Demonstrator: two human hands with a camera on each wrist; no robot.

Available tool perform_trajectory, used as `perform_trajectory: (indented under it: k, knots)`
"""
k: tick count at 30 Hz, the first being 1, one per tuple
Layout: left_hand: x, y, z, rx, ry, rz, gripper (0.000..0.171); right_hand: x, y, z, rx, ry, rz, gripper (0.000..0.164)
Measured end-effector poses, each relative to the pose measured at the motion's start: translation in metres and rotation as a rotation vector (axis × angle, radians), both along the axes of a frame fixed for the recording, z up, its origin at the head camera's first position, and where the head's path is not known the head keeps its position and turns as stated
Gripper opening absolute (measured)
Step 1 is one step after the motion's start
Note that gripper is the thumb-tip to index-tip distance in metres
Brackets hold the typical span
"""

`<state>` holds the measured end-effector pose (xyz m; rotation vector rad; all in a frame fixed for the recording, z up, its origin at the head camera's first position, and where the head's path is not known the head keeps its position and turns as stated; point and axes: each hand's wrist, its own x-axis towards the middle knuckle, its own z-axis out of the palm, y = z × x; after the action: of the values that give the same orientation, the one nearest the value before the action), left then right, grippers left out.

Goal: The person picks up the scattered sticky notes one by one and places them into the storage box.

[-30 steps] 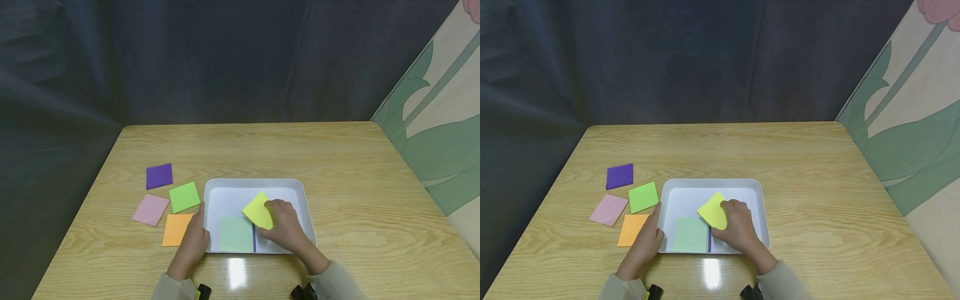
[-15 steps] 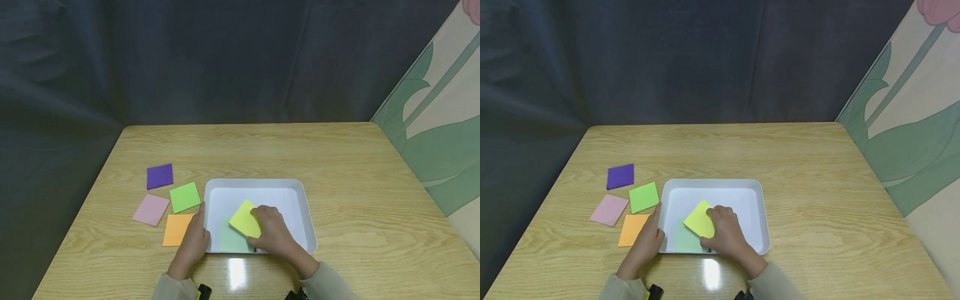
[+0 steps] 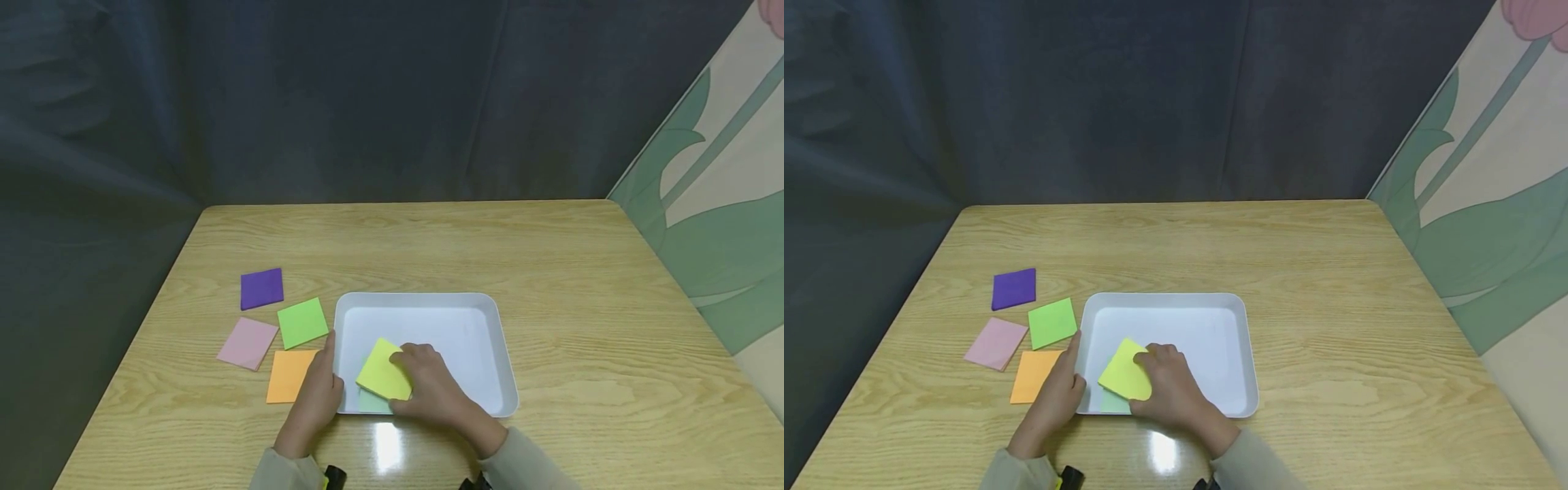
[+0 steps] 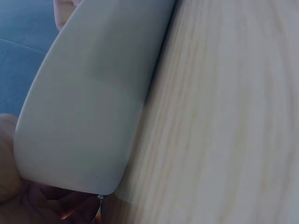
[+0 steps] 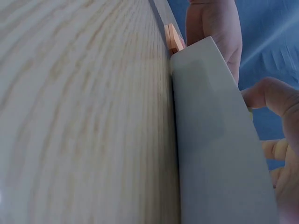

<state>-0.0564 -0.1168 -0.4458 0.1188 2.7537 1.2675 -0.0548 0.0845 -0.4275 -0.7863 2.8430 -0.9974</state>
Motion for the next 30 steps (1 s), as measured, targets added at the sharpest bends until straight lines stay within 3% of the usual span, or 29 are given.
perform_trajectory:
  k: [8, 18, 30]
  knots:
    - [-0.0005, 0.0002, 0.0006, -0.013, 0.016, -0.007, 0.063, -0.0016, -0.0014, -0.0021, 0.040, 0.024, 0.086, 0.052]
    - [-0.0010, 0.0000, 0.0009, -0.007, 0.000, -0.005, 0.064, -0.0039, 0.0010, 0.0009, 0.064, -0.106, 0.159, 0.052]
    - [-0.0001, -0.0005, -0.0008, 0.000, 0.007, -0.010, 0.063, -0.0049, 0.0032, 0.0028, 0.077, -0.151, 0.243, 0.056]
